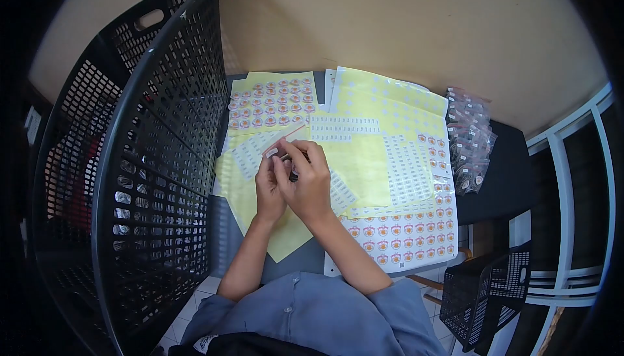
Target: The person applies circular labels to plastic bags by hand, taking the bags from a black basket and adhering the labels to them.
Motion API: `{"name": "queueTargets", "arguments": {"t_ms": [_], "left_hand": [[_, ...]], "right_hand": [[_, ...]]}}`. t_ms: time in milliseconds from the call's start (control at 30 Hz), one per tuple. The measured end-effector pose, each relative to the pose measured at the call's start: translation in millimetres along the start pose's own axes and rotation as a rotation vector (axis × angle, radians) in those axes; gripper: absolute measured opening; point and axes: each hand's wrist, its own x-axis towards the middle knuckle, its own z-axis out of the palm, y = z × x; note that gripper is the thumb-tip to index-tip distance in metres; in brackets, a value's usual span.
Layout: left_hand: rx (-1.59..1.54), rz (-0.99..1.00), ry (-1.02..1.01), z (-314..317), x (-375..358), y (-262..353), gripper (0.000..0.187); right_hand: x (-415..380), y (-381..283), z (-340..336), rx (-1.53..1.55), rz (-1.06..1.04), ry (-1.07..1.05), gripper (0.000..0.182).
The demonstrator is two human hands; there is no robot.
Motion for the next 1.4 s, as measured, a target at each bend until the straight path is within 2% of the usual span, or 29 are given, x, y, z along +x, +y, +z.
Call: {"name": "queueTargets", "arguments": {"t_ms": [167,267,333,433,800,967,1167,1400], "left_hand": [[-0.004,-0.010,0.015,0,1,4,0.031],[0.003,-0.004,-0.022,0,0,1,0.031],[0.023,-0.013,-0.033,0,0,4,0.031],[0.050,-0.043,-0.048,0,1,7,0.031],[0.011,-0.074,-0.050,-1,2,2,0.031],[-0.003,-0.170,-0.093,-3,1,0,0.032],[0.003,-0.099,-0.103,0,0,1,0.032],[-0.007,-0.122,-0.104,0,-1,-1,0.031]], "right_hand": [[0,0,-2,-0.067,-0.085,-0.027,0.018],[0,0,-3,0.005,0.012,-0.037,0.013],[2,1,-5,0.090,0.149,-0.072,0.008],[4,2,-9,0.105,0.207,-0.125,0.007],[6,2,-14,0.108,0.163,-0.192,0.007],[9,7,-14,0.171,0.177,-0.175,0.007],[11,7,-15,0.086,0.180,-0.183,0.006],[11,7,-17,0.043,0.159,-0.200,0.007]]}}
